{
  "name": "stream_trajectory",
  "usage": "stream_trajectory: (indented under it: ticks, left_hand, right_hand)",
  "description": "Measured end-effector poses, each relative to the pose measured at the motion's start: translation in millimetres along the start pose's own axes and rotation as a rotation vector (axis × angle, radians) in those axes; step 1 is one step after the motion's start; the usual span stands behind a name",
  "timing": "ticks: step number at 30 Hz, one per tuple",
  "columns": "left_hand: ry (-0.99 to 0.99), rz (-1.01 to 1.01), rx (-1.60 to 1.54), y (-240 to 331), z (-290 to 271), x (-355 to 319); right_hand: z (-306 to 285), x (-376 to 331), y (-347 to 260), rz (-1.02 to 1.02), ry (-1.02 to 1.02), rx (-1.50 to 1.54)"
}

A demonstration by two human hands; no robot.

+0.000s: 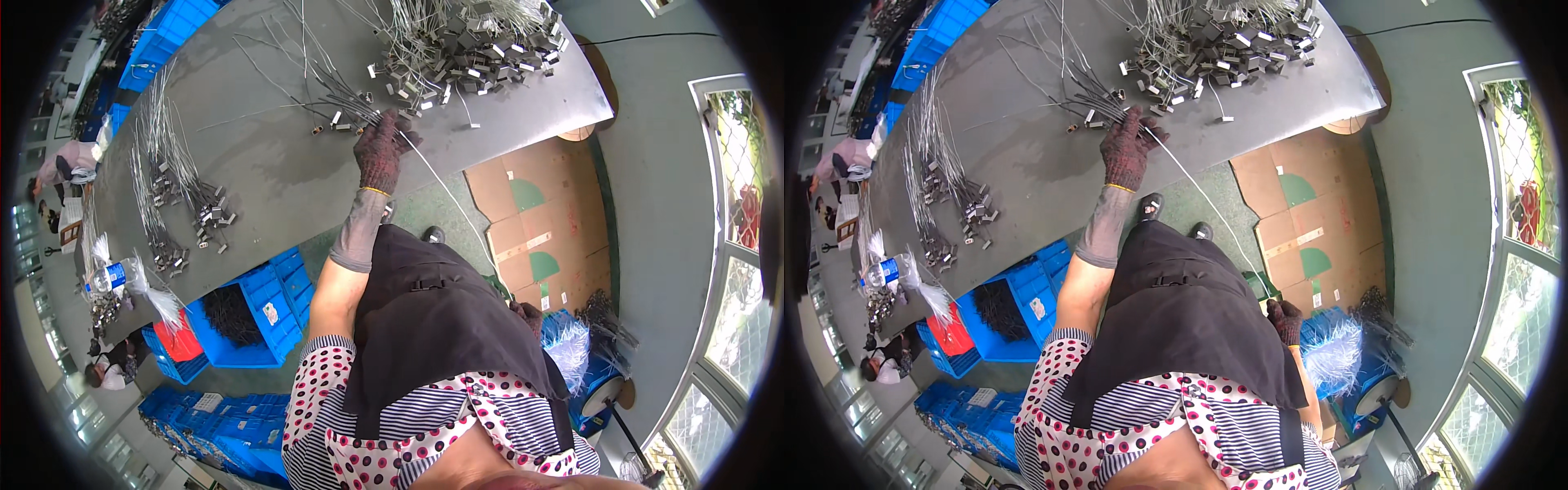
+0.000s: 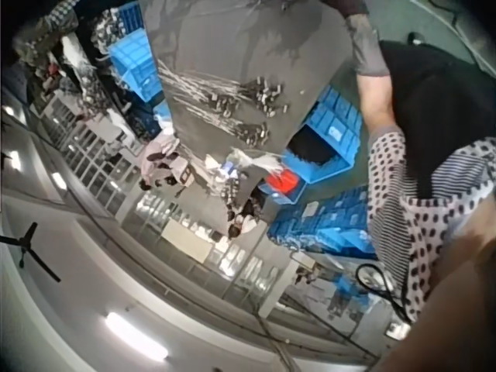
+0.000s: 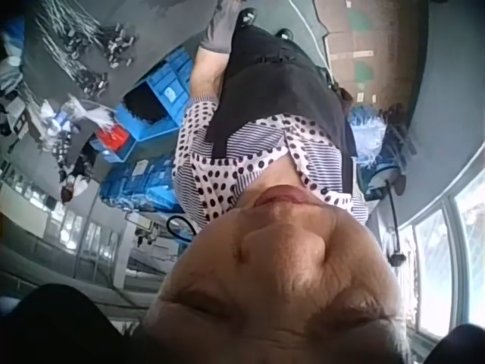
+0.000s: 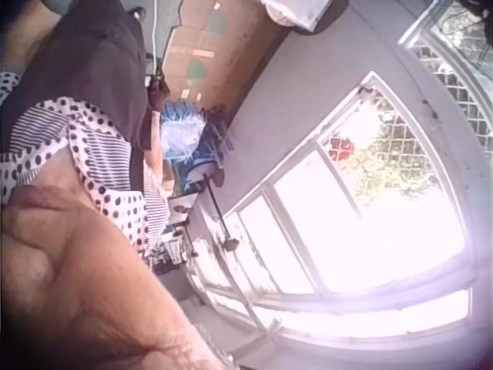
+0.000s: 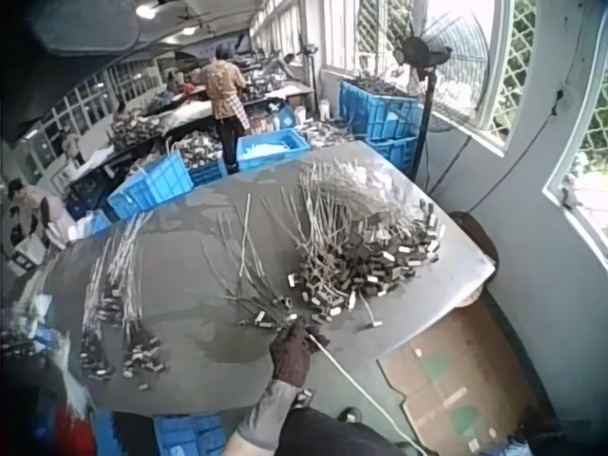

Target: Sorting and organizing large bundles of electrical wires into storage bins.

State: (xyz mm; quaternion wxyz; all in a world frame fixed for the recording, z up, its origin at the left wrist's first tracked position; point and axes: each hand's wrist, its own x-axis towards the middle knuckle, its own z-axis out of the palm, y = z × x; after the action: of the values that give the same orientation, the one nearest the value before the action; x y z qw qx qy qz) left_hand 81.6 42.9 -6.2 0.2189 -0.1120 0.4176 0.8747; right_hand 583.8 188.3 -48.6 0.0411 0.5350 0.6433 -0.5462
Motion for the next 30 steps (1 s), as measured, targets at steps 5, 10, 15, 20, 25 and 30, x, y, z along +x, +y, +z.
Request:
stream_trajectory:
  ticks: [5,10,15,20,25,30]
  left_hand:
    - [0.081,0.084,0.022,9,-13,-6]
    - [0.176,0.149,0.016,16,-16,-4]
    - [0.173,0.066,0.095,21,-41,-7]
    - [0.052,-0.021,-0.007,13,-49,-9]
    - [-0.033,-0.164,0.043,-7,-28,-2]
    - [-0.102,-0.082,0.187,8,-57,11]
  right_hand:
    - [9,-4,-58,-0.115,-0.091,-0.17]
    - [-1,11,-31,-0.169,-0.084,-0.175]
    - [18,2,-81,-0.22,-0.067,-0.369]
    - [58,28,-154,-0.118,-0.171,-0.191]
    - [118,95,-218,-0.204,-0.292,-0.014]
    - [163,111,-291,-0.197,-0.418,-0.11]
